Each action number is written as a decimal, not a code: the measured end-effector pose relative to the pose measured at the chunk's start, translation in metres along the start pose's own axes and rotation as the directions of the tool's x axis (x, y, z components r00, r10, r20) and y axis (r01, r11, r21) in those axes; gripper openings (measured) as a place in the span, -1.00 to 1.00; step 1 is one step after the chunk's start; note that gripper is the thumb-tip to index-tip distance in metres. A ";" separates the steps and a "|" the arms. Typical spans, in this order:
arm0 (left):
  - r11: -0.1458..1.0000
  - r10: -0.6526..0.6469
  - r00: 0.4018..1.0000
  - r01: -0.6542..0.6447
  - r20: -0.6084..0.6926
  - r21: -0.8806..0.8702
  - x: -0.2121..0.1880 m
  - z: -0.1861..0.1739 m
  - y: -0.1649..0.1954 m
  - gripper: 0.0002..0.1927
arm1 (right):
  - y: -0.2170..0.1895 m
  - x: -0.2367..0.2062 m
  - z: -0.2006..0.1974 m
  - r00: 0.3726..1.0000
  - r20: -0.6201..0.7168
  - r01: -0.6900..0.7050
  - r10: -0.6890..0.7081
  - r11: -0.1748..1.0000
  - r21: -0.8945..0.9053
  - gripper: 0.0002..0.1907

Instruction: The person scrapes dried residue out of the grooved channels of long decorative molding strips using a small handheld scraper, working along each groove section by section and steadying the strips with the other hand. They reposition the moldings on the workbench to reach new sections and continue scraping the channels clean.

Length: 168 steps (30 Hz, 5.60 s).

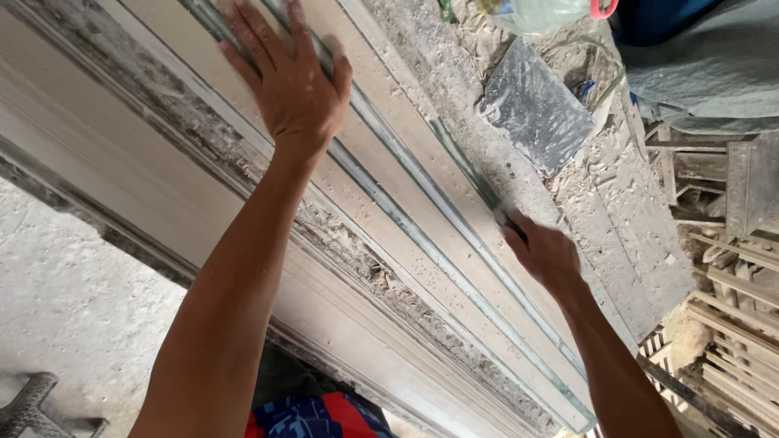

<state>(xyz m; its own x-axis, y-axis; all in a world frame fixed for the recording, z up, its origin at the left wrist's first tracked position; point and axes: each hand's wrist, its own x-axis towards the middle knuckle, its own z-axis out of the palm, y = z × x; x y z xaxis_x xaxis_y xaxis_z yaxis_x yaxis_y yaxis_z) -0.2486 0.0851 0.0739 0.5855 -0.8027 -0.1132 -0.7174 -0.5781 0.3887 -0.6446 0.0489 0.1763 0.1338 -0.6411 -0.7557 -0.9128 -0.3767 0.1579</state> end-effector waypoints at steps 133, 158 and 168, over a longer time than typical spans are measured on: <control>0.993 -0.115 0.991 0.114 0.063 0.019 0.212 -0.083 -0.146 -0.16 | -0.206 0.092 -0.135 0.893 -0.366 0.297 -0.261 0.954 0.044 -0.47; 0.996 -0.078 0.995 0.075 -0.055 -0.055 0.218 -0.067 -0.156 -0.14 | -0.419 0.269 -0.284 0.805 -0.330 0.511 -0.492 0.859 -0.035 -0.55; 0.996 -0.080 0.996 0.079 -0.027 -0.046 0.221 -0.075 -0.156 -0.15 | -0.342 0.174 -0.230 0.869 -0.342 0.370 -0.358 0.928 -0.033 -0.45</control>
<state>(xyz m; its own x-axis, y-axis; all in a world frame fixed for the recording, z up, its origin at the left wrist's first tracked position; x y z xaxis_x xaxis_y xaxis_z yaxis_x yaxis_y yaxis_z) 0.0214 0.0088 0.0563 0.6513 -0.7494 -0.1190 -0.6509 -0.6324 0.4200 -0.2206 -0.0878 0.1373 0.5754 -0.6508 -0.4953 -0.7852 -0.6091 -0.1119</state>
